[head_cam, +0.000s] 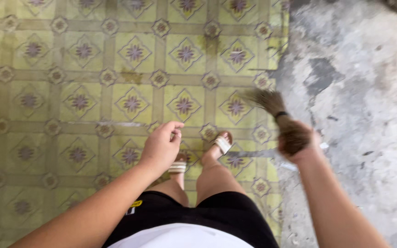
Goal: The person sweeps a cluttered concrete floor and a patterned mat using a small hand broom and dustpan. They gather debris into the dustpan, then continue sweeping the mat and surrounding floor area. A cat walks through the scene as the person sweeps around it.
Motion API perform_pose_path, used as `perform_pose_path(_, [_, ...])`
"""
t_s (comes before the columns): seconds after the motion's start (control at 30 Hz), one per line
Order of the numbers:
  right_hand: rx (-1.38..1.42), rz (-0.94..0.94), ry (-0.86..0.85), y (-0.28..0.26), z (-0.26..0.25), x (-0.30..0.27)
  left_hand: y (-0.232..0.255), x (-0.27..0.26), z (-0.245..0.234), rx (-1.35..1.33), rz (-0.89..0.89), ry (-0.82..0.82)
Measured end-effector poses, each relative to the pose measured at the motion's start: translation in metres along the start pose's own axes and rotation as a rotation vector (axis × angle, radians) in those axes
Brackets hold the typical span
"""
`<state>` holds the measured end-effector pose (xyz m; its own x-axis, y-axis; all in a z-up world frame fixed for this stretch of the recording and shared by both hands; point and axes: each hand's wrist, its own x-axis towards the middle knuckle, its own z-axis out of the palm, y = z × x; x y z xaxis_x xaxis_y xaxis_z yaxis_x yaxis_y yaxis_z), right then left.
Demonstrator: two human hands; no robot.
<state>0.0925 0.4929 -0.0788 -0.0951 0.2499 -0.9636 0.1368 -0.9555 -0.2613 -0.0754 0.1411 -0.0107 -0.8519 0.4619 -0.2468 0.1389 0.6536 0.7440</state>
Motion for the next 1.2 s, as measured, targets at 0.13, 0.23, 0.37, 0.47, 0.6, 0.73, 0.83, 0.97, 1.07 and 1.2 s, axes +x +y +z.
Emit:
perform_pose_path(0.13, [-0.521,0.048,-0.014,0.041,0.051,-0.03,0.029,0.036,0.016,-0.081,-0.009,0.107])
perform_pose_path(0.23, [-0.63,0.319,-0.376,0.062,0.093,-0.035,0.045,0.059,0.017,-0.148,0.072,0.268])
perform_pose_path(0.37, [-0.731,0.374,-0.6,0.119,0.175,-0.011,0.055,0.065,0.009,-0.062,-0.002,0.326])
perform_pose_path(0.47, [-0.664,0.293,-0.52,0.12,0.198,0.034,0.057,0.064,0.007,-0.002,-0.055,0.298])
perform_pose_path(0.6, [-0.036,0.245,-0.171,0.021,0.114,0.103,0.05,0.062,0.005,0.0,0.064,0.279])
perform_pose_path(0.73, [0.217,0.1,0.025,-0.075,-0.018,0.117,0.052,0.082,0.021,-0.052,-0.01,0.171])
perform_pose_path(0.83, [0.234,-0.056,0.082,-0.107,-0.035,0.089,0.059,0.1,0.029,-0.088,0.05,0.13])
perform_pose_path(0.97, [0.079,-0.133,0.144,-0.082,0.025,0.026,0.063,0.134,0.028,-0.149,0.096,0.044])
perform_pose_path(1.07, [-0.168,-0.03,0.01,-0.024,0.08,-0.012,0.069,0.169,0.028,-0.243,0.043,-0.032])
perform_pose_path(1.2, [-0.17,0.289,-0.373,0.06,0.175,-0.017,0.074,0.222,0.012,-0.262,0.215,0.004])
